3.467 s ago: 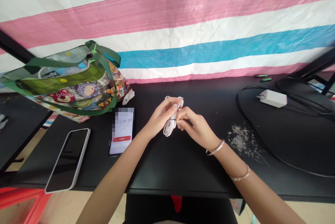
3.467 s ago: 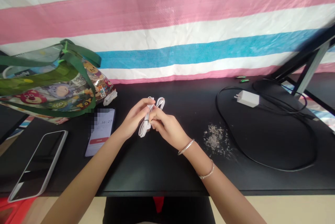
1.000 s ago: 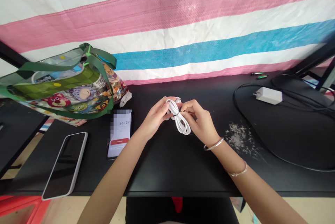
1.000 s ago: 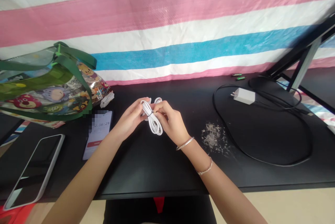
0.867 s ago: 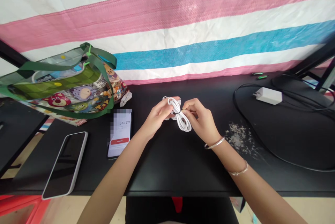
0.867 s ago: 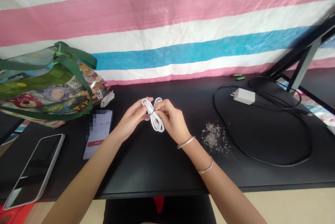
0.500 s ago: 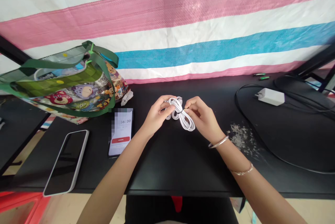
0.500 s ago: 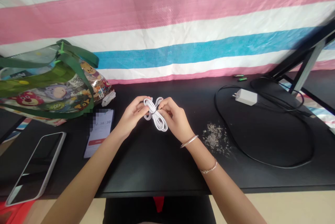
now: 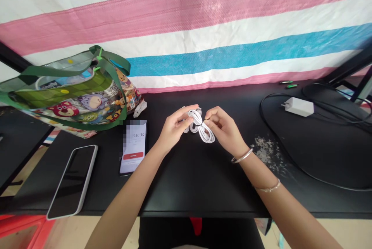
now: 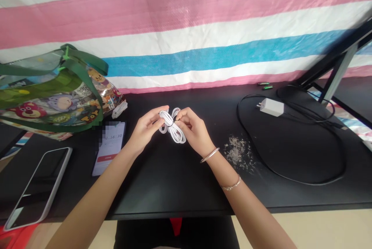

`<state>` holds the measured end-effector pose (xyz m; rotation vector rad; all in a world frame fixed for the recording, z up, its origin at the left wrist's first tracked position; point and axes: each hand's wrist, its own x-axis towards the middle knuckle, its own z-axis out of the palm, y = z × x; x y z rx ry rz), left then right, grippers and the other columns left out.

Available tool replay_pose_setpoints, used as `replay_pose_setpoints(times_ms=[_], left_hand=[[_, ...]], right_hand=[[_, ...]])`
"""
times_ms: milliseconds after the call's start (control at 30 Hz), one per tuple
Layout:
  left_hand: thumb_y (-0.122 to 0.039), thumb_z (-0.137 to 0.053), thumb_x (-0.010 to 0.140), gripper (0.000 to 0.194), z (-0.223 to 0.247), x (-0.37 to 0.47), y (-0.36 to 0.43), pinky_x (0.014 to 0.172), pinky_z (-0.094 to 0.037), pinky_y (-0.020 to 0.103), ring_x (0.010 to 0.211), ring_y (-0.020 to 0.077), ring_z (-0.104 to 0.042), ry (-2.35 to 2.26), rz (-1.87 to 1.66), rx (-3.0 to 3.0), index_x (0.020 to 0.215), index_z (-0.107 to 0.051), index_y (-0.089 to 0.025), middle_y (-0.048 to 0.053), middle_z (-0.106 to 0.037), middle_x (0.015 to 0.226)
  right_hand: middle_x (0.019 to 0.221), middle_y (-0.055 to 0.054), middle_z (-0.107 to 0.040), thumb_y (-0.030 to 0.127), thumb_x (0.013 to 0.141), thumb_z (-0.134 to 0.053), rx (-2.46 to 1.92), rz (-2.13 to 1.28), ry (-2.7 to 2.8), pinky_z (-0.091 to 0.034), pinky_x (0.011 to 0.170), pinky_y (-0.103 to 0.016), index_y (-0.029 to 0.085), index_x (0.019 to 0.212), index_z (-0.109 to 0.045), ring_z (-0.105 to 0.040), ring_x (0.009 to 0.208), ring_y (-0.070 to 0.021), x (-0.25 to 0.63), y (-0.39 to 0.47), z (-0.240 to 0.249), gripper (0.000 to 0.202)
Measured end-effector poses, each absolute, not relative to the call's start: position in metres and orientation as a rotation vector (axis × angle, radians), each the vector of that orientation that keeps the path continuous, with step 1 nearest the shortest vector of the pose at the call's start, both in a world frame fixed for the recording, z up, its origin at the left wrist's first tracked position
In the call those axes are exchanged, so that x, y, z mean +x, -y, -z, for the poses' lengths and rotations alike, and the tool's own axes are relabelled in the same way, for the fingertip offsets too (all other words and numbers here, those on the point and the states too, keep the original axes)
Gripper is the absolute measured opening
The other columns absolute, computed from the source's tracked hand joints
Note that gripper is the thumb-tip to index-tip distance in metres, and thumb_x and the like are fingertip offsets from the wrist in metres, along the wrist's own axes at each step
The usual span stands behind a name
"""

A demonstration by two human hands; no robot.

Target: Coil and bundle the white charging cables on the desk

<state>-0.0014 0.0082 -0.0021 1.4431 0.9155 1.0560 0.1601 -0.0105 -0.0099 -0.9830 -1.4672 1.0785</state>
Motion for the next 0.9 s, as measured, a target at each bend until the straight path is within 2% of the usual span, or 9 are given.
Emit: replay_pose_setpoints(times_ms=[200,267,367,467,700,900], left_hand=[[-0.03,-0.065,0.078,0.036,0.0049,-0.0022,-0.0069,0.065,-0.045,0.023,0.07,0.0123,-0.059,-0.953,-1.099,1.479,0.113,-0.061,-0.02,0.0,-0.066,0.077],[-0.029,-0.065,0.078,0.032,0.0056,-0.0012,-0.0065,0.069,-0.046,0.023,0.074,0.0129,-0.061,-0.94,-1.131,1.486,0.108,-0.061,-0.019,0.001,-0.067,0.08],[-0.029,-0.063,0.079,0.024,0.0055,0.0008,-0.0059,0.074,-0.047,0.024,0.084,0.0149,-0.064,-0.908,-1.144,1.483,0.101,-0.062,-0.019,0.005,-0.07,0.096],[-0.03,-0.063,0.079,0.023,0.0047,0.0023,-0.0053,0.075,-0.047,0.024,0.09,0.0162,-0.064,-0.918,-1.138,1.466,0.099,-0.063,-0.019,0.006,-0.069,0.106],[-0.034,-0.064,0.079,0.023,0.0066,0.0033,-0.0056,0.069,-0.047,0.024,0.082,0.0147,-0.063,-0.965,-1.155,1.494,0.096,-0.067,-0.019,0.006,-0.069,0.105],[-0.03,-0.062,0.08,0.018,0.0074,0.0033,-0.0049,0.072,-0.047,0.024,0.083,0.0152,-0.063,-0.986,-1.184,1.523,0.092,-0.068,-0.019,0.005,-0.07,0.101]], right_hand=[[0.052,0.008,-0.046,0.043,0.079,-0.059,-0.983,-1.071,1.452,-0.033,0.043,-0.021,0.023,0.077,-0.043,-0.043,0.043,-0.008,0.1586,0.0108,0.0104,0.026],[0.052,0.008,-0.046,0.043,0.08,-0.059,-0.977,-1.063,1.448,-0.033,0.043,-0.021,0.023,0.077,-0.043,-0.043,0.043,-0.0081,0.1582,0.0109,0.0108,0.026],[0.053,0.008,-0.046,0.041,0.08,-0.058,-0.977,-1.041,1.443,-0.033,0.043,-0.021,0.023,0.077,-0.044,-0.043,0.044,-0.0081,0.1581,0.0111,0.0108,0.023],[0.053,0.008,-0.046,0.039,0.08,-0.058,-0.999,-1.023,1.455,-0.034,0.043,-0.022,0.023,0.077,-0.045,-0.043,0.044,-0.0083,0.1584,0.0115,0.0101,0.021],[0.053,0.008,-0.044,0.041,0.08,-0.057,-1.013,-1.028,1.471,-0.033,0.045,-0.022,0.023,0.077,-0.044,-0.042,0.045,-0.0088,0.1583,0.0118,0.0106,0.022],[0.054,0.007,-0.044,0.037,0.081,-0.055,-1.015,-1.01,1.481,-0.033,0.046,-0.023,0.023,0.078,-0.045,-0.043,0.047,-0.0091,0.1573,0.0127,0.0119,0.018]])
